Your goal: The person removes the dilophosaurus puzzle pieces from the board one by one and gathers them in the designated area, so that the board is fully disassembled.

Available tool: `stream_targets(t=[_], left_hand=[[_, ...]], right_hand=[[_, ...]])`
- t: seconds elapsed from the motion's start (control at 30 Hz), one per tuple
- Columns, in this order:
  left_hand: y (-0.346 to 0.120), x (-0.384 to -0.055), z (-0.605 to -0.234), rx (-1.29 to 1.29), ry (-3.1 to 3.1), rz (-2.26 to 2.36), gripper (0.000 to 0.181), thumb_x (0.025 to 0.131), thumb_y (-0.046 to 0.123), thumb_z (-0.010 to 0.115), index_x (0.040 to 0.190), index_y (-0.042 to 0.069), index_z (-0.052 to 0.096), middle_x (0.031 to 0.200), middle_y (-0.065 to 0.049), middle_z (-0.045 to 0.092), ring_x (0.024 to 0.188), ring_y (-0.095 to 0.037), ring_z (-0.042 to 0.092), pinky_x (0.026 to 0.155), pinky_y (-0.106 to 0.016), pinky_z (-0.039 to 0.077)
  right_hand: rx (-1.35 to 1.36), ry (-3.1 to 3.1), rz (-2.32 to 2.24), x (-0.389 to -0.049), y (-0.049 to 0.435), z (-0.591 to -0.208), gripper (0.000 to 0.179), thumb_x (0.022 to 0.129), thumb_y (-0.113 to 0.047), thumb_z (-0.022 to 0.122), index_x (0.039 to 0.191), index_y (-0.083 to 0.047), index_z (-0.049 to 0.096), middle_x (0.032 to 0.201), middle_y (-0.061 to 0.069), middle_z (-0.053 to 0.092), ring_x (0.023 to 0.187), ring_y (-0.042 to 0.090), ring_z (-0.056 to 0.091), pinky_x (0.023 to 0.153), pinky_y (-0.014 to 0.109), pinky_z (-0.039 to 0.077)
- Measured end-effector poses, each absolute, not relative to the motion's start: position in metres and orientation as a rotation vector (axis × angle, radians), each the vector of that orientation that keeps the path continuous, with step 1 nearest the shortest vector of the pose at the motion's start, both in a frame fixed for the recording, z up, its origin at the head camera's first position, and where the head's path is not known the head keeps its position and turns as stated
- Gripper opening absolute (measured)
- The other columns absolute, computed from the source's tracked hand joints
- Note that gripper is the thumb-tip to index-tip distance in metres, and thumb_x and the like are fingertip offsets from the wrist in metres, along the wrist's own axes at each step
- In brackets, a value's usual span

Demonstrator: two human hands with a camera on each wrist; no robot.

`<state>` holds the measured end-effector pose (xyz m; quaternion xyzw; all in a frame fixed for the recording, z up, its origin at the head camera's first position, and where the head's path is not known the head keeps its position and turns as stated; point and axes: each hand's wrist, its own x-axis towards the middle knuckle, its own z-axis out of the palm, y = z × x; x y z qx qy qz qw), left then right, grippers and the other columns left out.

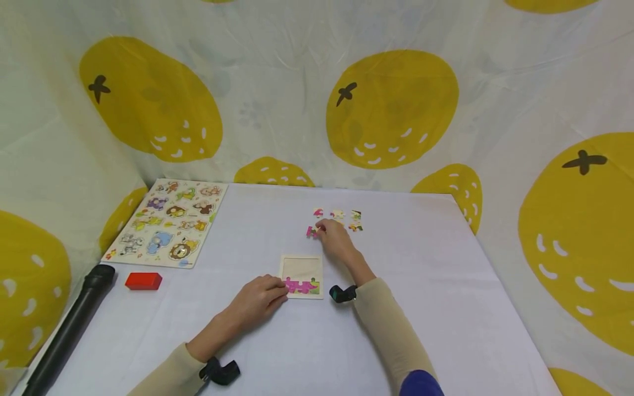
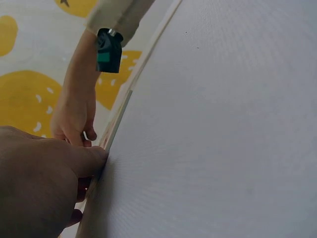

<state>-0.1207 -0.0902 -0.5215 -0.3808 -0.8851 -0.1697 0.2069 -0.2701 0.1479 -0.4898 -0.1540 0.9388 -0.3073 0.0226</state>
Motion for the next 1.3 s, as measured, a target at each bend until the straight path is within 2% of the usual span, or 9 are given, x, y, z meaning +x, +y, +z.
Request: stream_targets(t=[0.5,0.73,0.97,1.13,1.3], left_hand=[[-0.090,-0.120,-0.522,-1.058,-2.483,-0.476,0.018,0.086,0.023,0.080,0.101,0.012,0.080,0.098,0.002,0.071,0.089,-0.011,0.063,0.077,-0.025,0.053],[-0.090,-0.118,-0.521,-1.057,-2.506,-0.459,0.019,0.087,0.024,0.079,0.102,0.014,0.080,0.099,0.003,0.071,0.089,-0.010,0.063,0.078,-0.024,0.053],[-0.091,-0.118,-0.518,-1.051,-2.529,-0.428,0.020,0.087,0.027,0.078,0.104,0.014,0.079,0.101,0.004,0.071,0.091,-0.010,0.063,0.080,-0.025,0.052],[-0.091,-0.118,-0.518,-1.050,-2.538,-0.438,0.020,0.088,0.026,0.078,0.104,0.014,0.079,0.101,0.003,0.071,0.092,-0.011,0.063,0.080,-0.025,0.053],[-0.091,-0.118,-0.518,-1.048,-2.538,-0.435,0.020,0.088,0.026,0.078,0.103,0.015,0.080,0.102,0.004,0.071,0.092,-0.011,0.064,0.080,-0.025,0.053]], right_hand=[[-0.339,2.962,-0.756,-0.291,0.150,-0.493,0.028,0.102,-0.011,0.055,0.127,-0.002,0.064,0.122,0.016,0.066,0.116,0.031,0.062,0.103,0.046,0.049],[-0.329,3.018,-0.726,-0.291,0.151,-0.494,0.028,0.102,-0.014,0.057,0.126,-0.003,0.065,0.120,0.018,0.062,0.110,0.032,0.061,0.100,0.047,0.050],[-0.325,3.017,-0.607,-0.291,0.148,-0.493,0.037,0.098,-0.028,0.065,0.126,-0.004,0.067,0.127,0.018,0.057,0.110,0.032,0.060,0.098,0.047,0.050],[-0.309,3.004,-0.571,-0.293,0.147,-0.494,0.037,0.099,-0.028,0.063,0.127,-0.004,0.067,0.132,0.019,0.055,0.116,0.033,0.058,0.102,0.047,0.049],[-0.306,3.005,-0.571,-0.296,0.147,-0.496,0.036,0.099,-0.027,0.063,0.127,-0.004,0.067,0.129,0.018,0.055,0.113,0.031,0.058,0.101,0.046,0.049]])
